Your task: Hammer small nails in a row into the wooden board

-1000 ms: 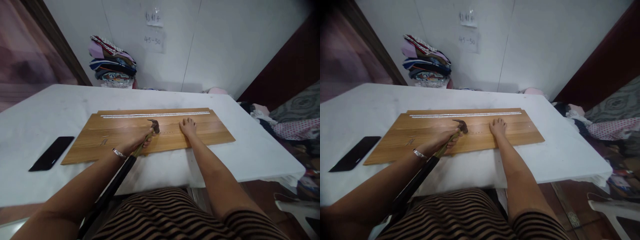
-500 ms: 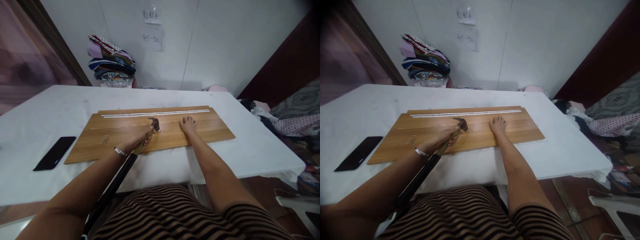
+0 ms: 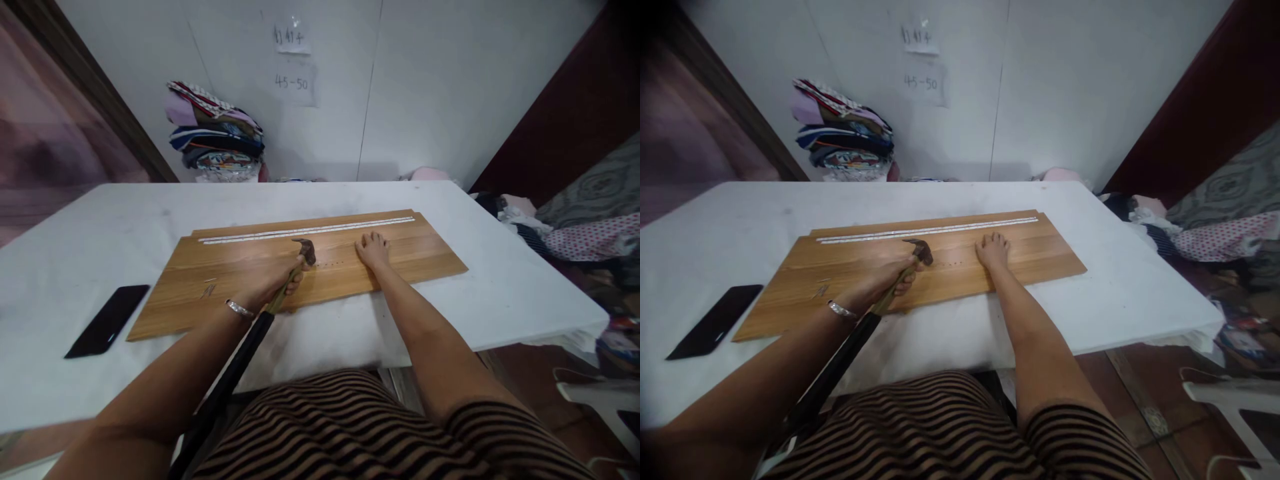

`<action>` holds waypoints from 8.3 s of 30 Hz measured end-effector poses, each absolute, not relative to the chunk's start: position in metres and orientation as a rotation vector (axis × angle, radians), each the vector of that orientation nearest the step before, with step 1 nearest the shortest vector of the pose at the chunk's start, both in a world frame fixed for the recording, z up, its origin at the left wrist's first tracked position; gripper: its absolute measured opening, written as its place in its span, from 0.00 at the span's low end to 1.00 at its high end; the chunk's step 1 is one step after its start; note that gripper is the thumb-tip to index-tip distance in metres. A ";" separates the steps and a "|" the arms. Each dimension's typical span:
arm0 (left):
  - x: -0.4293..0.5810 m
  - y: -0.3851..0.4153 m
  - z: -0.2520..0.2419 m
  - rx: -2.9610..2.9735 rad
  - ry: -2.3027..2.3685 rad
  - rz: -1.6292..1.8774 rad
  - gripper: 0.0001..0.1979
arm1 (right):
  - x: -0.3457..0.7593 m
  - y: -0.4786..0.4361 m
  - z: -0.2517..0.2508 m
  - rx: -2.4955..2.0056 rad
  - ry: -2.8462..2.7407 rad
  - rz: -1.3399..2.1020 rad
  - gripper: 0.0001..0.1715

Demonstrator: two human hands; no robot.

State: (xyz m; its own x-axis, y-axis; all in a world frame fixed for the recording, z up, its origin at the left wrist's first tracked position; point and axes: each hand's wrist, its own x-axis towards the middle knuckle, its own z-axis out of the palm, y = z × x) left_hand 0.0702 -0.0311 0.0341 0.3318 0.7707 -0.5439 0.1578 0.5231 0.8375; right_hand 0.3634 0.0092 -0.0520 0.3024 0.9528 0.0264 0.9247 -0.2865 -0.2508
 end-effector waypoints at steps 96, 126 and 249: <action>0.067 -0.023 0.025 0.970 1.181 0.450 0.16 | 0.360 0.007 -0.046 -2.333 -1.718 0.203 0.28; 0.067 -0.021 0.029 0.932 1.196 0.456 0.16 | 0.359 0.006 -0.044 -2.338 -1.709 0.216 0.29; 0.062 -0.021 0.020 0.965 1.204 0.477 0.16 | 0.358 0.007 -0.045 -2.327 -1.710 0.220 0.28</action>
State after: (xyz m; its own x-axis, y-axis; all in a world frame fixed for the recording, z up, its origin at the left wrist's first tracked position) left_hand 0.0618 -0.0212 0.0201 0.3286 0.7603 -0.5603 0.1703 0.5358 0.8270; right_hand 0.3581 0.0070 -0.0450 0.3015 0.9532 0.0233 0.9163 -0.2829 -0.2835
